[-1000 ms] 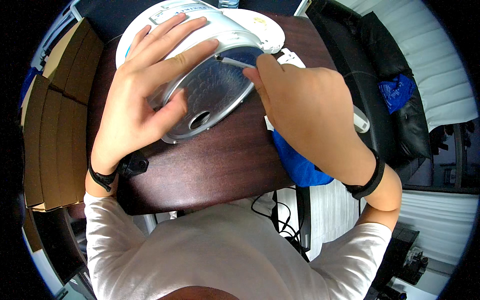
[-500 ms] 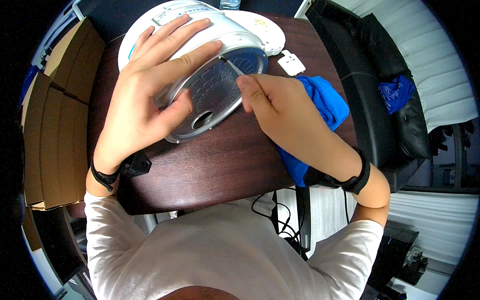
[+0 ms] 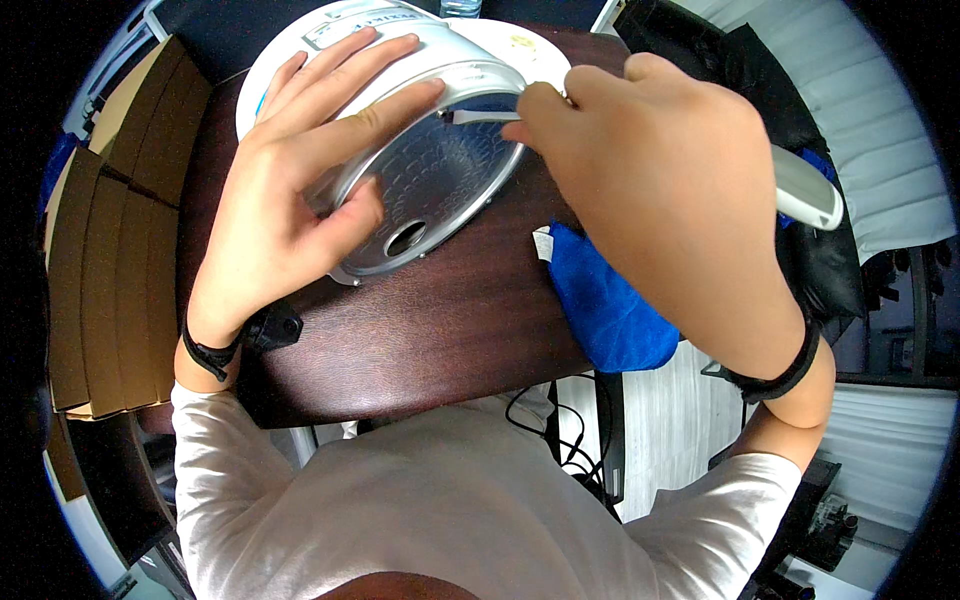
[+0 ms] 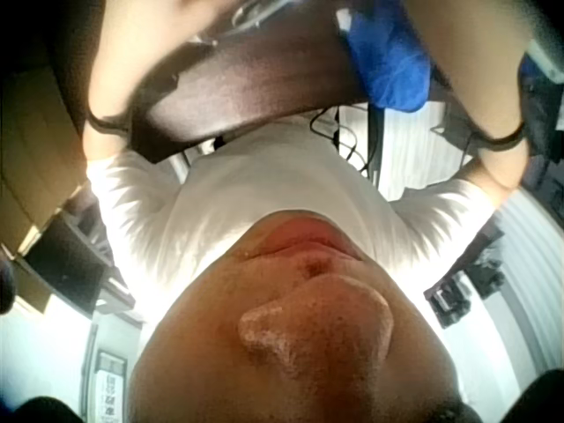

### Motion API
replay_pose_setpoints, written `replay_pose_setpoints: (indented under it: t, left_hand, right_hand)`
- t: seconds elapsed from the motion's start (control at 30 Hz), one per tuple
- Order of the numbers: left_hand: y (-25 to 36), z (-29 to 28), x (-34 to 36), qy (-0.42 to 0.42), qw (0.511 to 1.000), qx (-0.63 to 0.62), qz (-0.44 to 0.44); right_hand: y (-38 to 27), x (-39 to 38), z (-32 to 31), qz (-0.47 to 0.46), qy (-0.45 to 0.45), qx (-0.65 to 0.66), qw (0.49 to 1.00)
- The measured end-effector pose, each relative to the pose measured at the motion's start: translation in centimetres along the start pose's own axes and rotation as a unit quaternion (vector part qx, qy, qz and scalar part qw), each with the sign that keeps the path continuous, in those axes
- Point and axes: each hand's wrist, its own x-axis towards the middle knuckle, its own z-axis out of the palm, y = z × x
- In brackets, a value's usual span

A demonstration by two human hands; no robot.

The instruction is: The person uses a screwdriver to remove screws from the underside of a white appliance lid. They then wipe the lid with a blue cloth and reattach it to the main body of the appliance.

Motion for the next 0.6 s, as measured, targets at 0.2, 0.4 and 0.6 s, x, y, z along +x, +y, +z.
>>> replay_pose_setpoints:
  t: [0.2, 0.4, 0.6]
  left_hand:
    - [1.1, -1.5, 0.5, -0.074, 0.995, -0.024, -0.069]
    - [2.8, -2.6, 2.0, -0.096, 0.987, -0.06, -0.111]
    - [0.8, -1.4, 0.5, -0.066, 0.996, -0.032, -0.052]
  right_hand:
    - [-0.8, -1.8, 1.1, 0.227, -0.025, 0.484, 0.845]
    - [-4.2, -3.1, 3.2, 0.342, -0.159, 0.804, 0.46]
    - [-4.8, -2.1, 3.6, 0.346, -0.148, 0.796, 0.474]
